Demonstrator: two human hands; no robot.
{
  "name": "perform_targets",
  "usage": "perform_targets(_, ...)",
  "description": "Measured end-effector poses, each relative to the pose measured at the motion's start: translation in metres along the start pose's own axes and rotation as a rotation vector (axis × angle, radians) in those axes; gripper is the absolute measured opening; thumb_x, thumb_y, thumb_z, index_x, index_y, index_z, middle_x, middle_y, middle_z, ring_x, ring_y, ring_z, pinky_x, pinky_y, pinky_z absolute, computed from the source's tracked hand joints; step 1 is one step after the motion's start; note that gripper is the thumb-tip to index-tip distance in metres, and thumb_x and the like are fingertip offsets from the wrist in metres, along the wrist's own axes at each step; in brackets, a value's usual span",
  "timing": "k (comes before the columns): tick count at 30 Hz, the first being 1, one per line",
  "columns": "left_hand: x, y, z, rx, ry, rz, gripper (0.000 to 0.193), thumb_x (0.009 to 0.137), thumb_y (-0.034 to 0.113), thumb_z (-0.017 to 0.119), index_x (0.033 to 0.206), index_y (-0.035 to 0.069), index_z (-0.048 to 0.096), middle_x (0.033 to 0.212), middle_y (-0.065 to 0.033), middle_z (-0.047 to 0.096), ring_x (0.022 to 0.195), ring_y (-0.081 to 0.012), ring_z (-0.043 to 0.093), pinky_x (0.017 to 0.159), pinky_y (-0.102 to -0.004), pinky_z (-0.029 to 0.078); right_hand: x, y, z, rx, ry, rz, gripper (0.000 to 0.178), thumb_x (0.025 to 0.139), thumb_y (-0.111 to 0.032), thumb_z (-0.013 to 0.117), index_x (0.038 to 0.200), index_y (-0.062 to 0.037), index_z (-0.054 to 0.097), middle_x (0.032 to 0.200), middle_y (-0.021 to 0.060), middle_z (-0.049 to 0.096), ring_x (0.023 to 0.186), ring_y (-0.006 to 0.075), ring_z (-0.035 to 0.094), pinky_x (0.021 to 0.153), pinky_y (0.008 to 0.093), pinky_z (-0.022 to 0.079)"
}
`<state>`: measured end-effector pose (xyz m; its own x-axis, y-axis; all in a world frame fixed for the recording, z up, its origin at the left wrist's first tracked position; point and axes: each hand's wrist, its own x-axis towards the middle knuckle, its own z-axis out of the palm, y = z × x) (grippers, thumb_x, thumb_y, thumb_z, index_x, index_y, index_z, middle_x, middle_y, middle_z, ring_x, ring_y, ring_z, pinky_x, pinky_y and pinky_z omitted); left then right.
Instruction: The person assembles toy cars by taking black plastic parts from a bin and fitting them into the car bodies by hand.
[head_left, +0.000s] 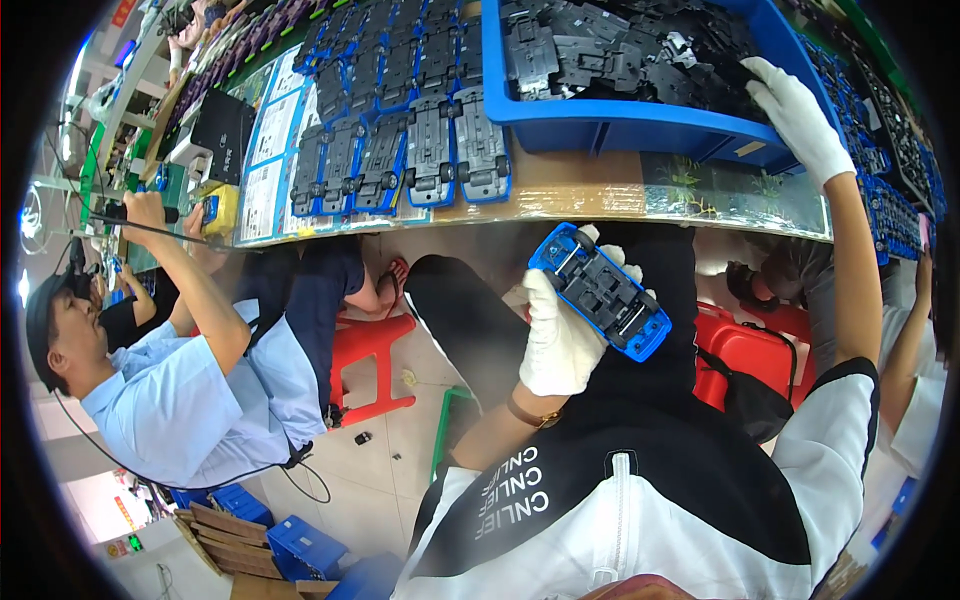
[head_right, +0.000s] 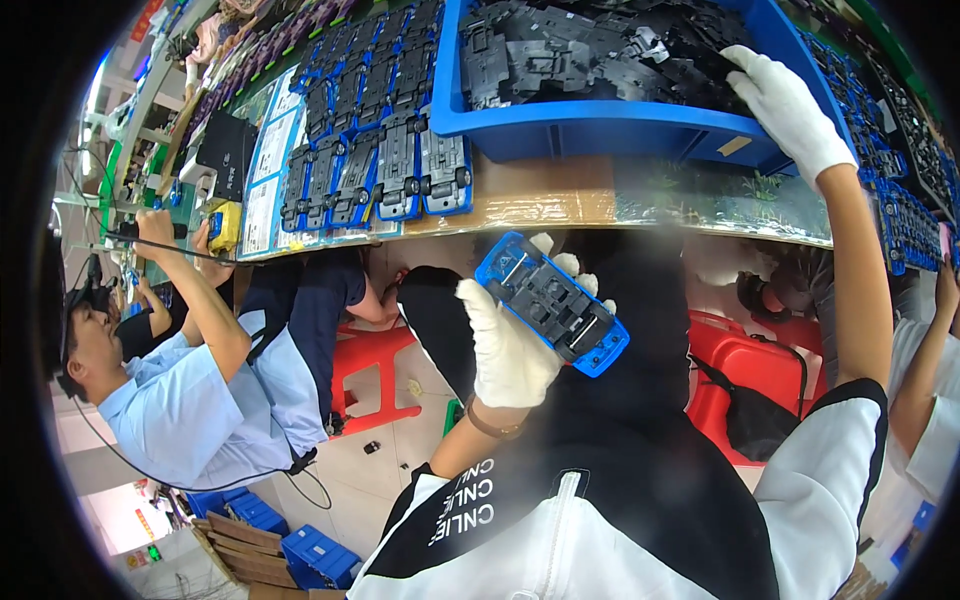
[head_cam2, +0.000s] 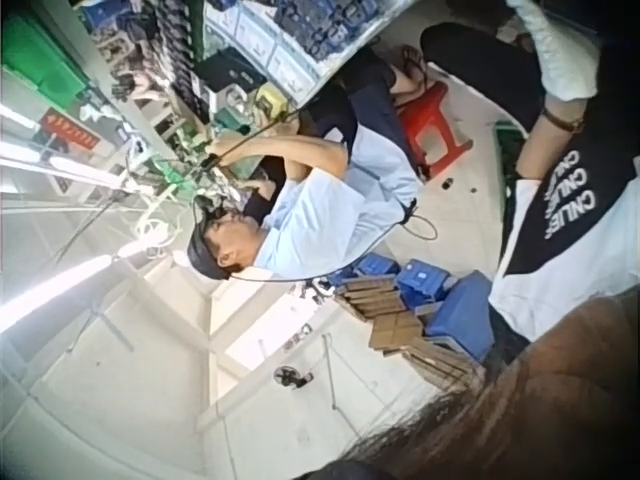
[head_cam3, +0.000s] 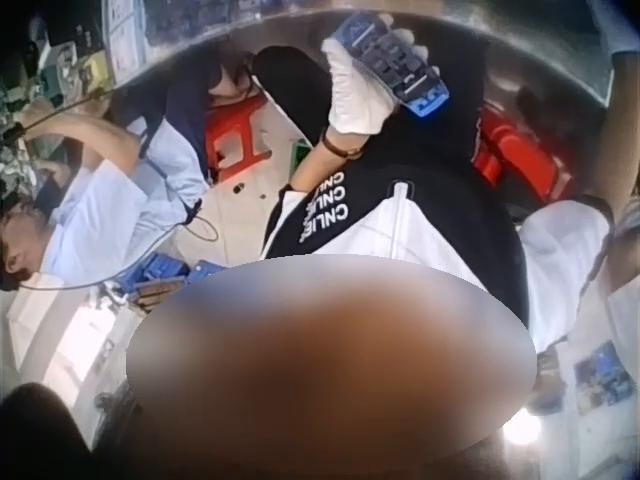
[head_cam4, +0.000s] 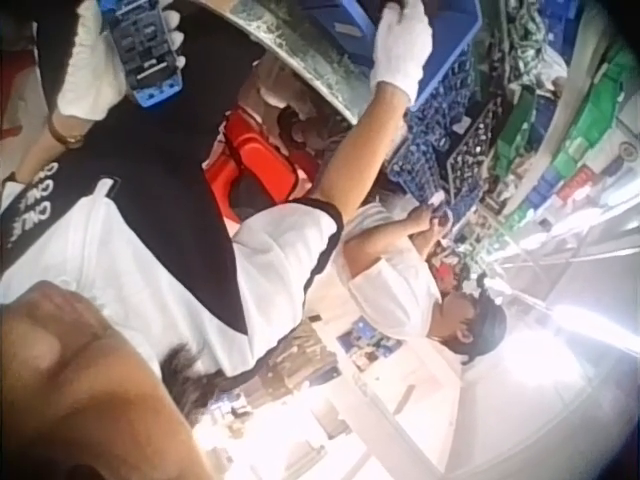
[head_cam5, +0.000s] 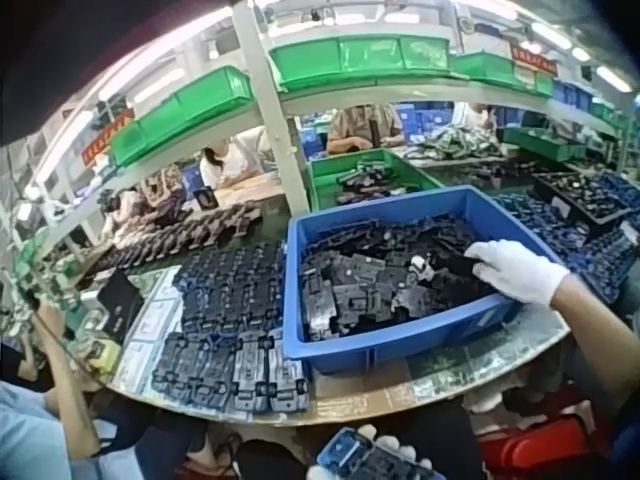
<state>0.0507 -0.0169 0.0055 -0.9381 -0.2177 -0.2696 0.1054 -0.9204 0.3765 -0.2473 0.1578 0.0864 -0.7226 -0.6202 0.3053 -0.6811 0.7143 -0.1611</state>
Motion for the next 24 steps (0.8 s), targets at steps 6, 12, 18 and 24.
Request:
perform_targets(6,0.01,0.004,-0.007,-0.2,-0.027,0.01,0.093,0.066,0.086,0.05,0.124,0.013,0.05,0.11,-0.0103,0.061,0.101,-0.0316,0.06,0.087,-0.0551,0.05,0.0,0.031,-0.008,0.021,0.121,0.073,0.033,0.094,-0.012,0.051,0.127,-0.008,0.057,0.098,0.0117,0.068,0.082,0.0229,0.064,0.075,0.0318,0.049)
perform_targets(12,0.01,0.003,-0.006,-0.198,0.001,-0.017,0.091,0.068,0.086,0.046,0.124,0.014,0.05,0.11,-0.0088,0.06,0.102,-0.03,0.06,0.087,-0.0511,0.05,-0.045,-0.007,-0.039,-0.113,0.007,-0.025,0.031,0.092,-0.015,0.053,0.122,-0.0067,0.056,0.104,0.0174,0.066,0.091,0.0309,0.065,0.082,0.0348,0.049)
perform_targets(18,0.012,-0.001,-0.008,-0.162,-0.025,-0.006,0.092,0.069,0.086,0.044,0.127,0.014,0.048,0.11,-0.0085,0.06,0.102,-0.0297,0.059,0.087,-0.0502,0.05,-0.048,-0.019,-0.037,0.068,-0.153,0.022,0.038,0.101,-0.034,0.044,0.127,-0.0093,0.056,0.106,0.0183,0.064,0.095,0.026,0.063,0.085,0.0319,0.047)
perform_targets(24,0.013,-0.005,-0.004,-0.198,0.046,0.031,0.097,0.063,0.088,0.049,0.123,0.011,0.049,0.105,-0.0094,0.06,0.097,-0.0312,0.061,0.086,-0.0557,0.05,-0.069,-0.012,-0.018,0.25,0.243,-0.004,0.04,0.102,-0.032,0.042,0.133,-0.0096,0.055,0.119,0.009,0.063,0.109,0.0176,0.058,0.098,0.029,0.042)
